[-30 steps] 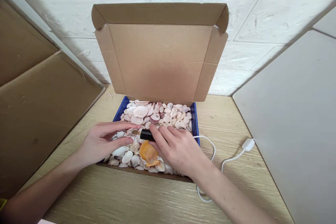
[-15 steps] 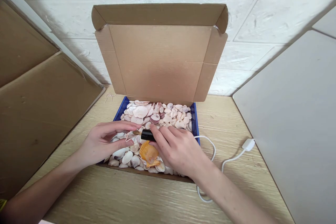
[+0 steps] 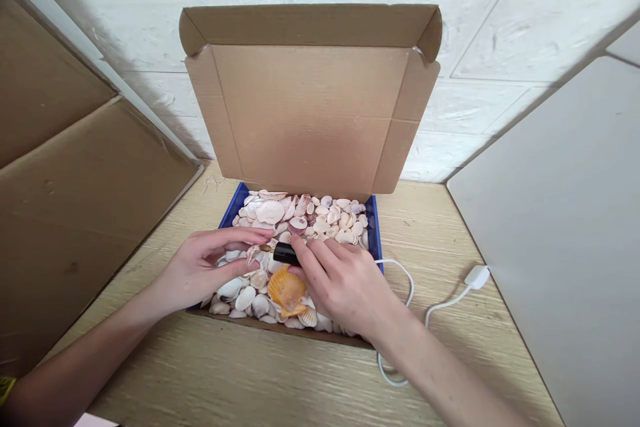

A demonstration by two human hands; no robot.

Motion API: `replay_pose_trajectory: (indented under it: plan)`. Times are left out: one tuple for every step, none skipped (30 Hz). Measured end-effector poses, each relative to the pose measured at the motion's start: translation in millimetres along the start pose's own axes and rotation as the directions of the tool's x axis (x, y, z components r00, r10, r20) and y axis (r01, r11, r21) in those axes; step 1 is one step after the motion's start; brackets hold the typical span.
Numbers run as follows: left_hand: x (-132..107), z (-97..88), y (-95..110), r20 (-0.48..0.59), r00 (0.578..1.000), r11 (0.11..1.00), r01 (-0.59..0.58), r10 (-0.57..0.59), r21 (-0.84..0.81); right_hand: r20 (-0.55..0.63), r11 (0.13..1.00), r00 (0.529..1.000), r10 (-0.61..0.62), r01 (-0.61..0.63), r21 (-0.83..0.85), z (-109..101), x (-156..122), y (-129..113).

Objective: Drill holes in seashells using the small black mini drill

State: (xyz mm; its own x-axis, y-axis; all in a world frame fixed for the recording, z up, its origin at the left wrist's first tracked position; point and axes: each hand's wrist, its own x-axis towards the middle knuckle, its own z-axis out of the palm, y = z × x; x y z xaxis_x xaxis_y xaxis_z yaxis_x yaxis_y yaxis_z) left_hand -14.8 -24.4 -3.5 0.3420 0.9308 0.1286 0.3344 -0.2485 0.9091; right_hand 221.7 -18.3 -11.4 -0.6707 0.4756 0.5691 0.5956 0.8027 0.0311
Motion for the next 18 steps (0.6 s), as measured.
replay_pose_trajectory:
  plan:
    - [0.1,0.3,0.1,-0.002,1.000,1.000,0.023,-0.023,-0.015,0.003,1.000,1.000,0.000,0.000,-0.002,0.0,-0.3,0.0]
    - [0.3,0.5,0.5,-0.009,0.999,0.999,0.040,-0.041,-0.024,0.005,1.000,1.000,0.002,-0.002,-0.003,-0.1,-0.6,0.2]
    - [0.7,0.8,1.1,-0.019,0.998,0.998,0.052,-0.052,-0.026,0.009,1.000,1.000,0.006,-0.006,-0.001,-0.1,-0.9,0.3]
    - [1.2,0.9,1.8,-0.030,0.998,0.998,0.059,-0.060,-0.024,0.012,1.000,1.000,0.012,-0.012,0.002,0.0,-1.1,0.5]
    - [1.8,1.0,2.6,-0.043,0.997,0.998,0.065,-0.066,-0.022,0.014,1.000,1.000,0.019,-0.019,0.006,0.1,-1.4,0.8]
    - [2.4,1.2,3.4,-0.057,0.996,0.997,0.071,-0.073,-0.023,0.012,1.000,1.000,0.028,-0.028,0.009,0.3,-1.6,1.0]
    - [2.9,1.3,4.0,-0.072,0.994,0.996,0.079,-0.081,-0.029,0.007,0.999,0.999,0.037,-0.037,0.011,0.4,-1.7,1.2]
    - [3.4,1.5,4.3,-0.087,0.992,0.996,0.085,-0.088,-0.039,0.000,0.999,0.999,0.046,-0.046,0.013,0.6,-1.9,1.4]
    - [3.7,1.7,4.4,-0.101,0.990,0.995,0.090,-0.095,-0.049,-0.005,0.998,0.998,0.055,-0.055,0.011,0.7,-2.0,1.5]
    - [3.9,2.0,4.3,-0.113,0.989,0.994,0.091,-0.098,-0.060,-0.012,0.998,0.998,0.064,-0.064,0.010,0.8,-2.1,1.5]
    - [3.9,2.4,3.9,-0.122,0.988,0.993,0.090,-0.098,-0.070,-0.016,0.998,0.997,0.070,-0.070,0.007,0.8,-2.2,1.5]
    - [3.9,2.7,3.4,-0.127,0.987,0.993,0.088,-0.098,-0.078,-0.018,0.997,0.997,0.074,-0.074,0.006,0.8,-2.3,1.4]
    - [3.8,3.0,2.9,-0.129,0.987,0.993,0.087,-0.097,-0.083,-0.019,0.997,0.997,0.075,-0.075,0.004,0.7,-2.5,1.3]
    - [3.6,3.3,2.5,-0.130,0.987,0.992,0.088,-0.099,-0.085,-0.019,0.997,0.997,0.076,-0.076,0.003,0.6,-2.6,1.1]
    - [3.6,3.5,2.2,-0.132,0.986,0.992,0.091,-0.102,-0.085,-0.019,0.997,0.997,0.076,-0.076,0.002,0.5,-2.7,1.0]
    - [3.5,3.6,2.1,-0.137,0.985,0.992,0.095,-0.106,-0.083,-0.019,0.997,0.997,0.076,-0.076,0.001,0.5,-2.8,1.0]
    - [3.6,3.7,2.2,-0.149,0.983,0.992,0.099,-0.110,-0.076,-0.019,0.997,0.997,0.077,-0.077,0.001,0.5,-2.9,1.0]
    - [3.7,3.7,2.5,-0.163,0.980,0.992,0.104,-0.114,-0.068,-0.022,0.997,0.997,0.080,-0.080,0.002,0.6,-3.0,1.0]
